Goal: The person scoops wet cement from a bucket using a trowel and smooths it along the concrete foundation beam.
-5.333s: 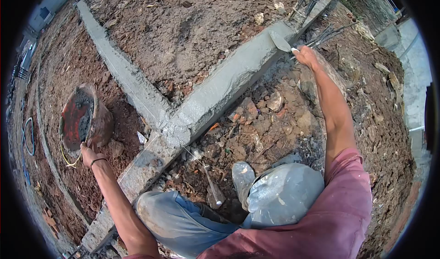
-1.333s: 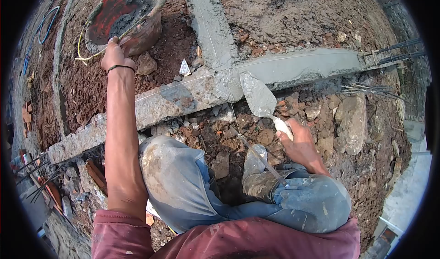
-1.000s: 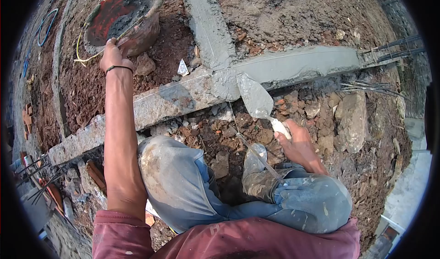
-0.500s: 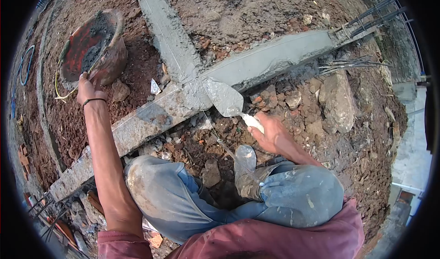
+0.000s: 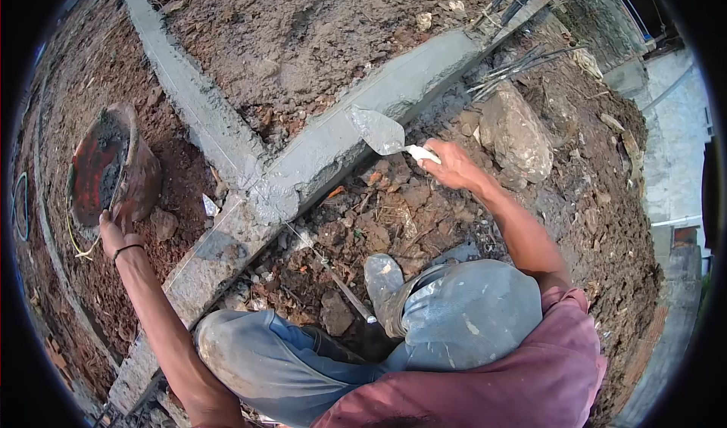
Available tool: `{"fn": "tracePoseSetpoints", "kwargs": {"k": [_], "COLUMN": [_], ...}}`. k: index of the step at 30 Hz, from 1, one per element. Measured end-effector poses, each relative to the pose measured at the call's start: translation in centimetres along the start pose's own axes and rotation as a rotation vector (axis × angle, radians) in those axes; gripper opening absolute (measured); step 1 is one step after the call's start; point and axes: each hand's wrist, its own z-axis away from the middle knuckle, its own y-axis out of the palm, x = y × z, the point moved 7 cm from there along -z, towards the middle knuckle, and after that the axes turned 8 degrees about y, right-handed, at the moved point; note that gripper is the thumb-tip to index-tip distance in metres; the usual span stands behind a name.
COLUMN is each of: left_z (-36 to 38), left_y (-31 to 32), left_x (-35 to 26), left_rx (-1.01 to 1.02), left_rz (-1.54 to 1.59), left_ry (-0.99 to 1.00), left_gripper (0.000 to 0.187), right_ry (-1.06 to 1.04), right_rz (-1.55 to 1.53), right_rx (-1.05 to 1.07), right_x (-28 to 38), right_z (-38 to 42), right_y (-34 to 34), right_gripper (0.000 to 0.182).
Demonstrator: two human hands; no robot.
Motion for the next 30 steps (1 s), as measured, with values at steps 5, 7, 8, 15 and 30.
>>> {"fn": "tracePoseSetpoints", "kwargs": {"k": [5,7,8,15,30], "left_z": [0.0,0.4,0.3,2.6,5.5], "left_y": [-0.2,-0.1,-0.1,0.7,2.1], "left_x": [-0.1,-0.2,0.0,-0.9,-2.5], "left_rx": [0.011,0.004,-0.006,-0.057,-0.07], "left_rz": [-0.044,-0.046,-0.01,-0.039,-0.022], "left_ry": [-0.029,-0.028,-0.028,-0.117,-0.171], "left_gripper": [0.044,0.045,0.045,0.04,0.034], "right_ry": [0.003,0.085,0.167,0.465,0.585], "right_rz": [0.029,0.059,0.092,-0.494,-1.484], "right_rx": [-0.25,-0.3,-0.346,-0.476,-0.633], "right_x": [-12.5,-15.0,-16.2,-19.9,-14.1], "right_z": [-6.3,-7.9,-8.5,-9.7,-12.8], "right_y": [-7.3,-9.7,-10.8,-11.3,-1.8], "right_gripper": [0.039,0.04,0.041,0.036,0.029]}}
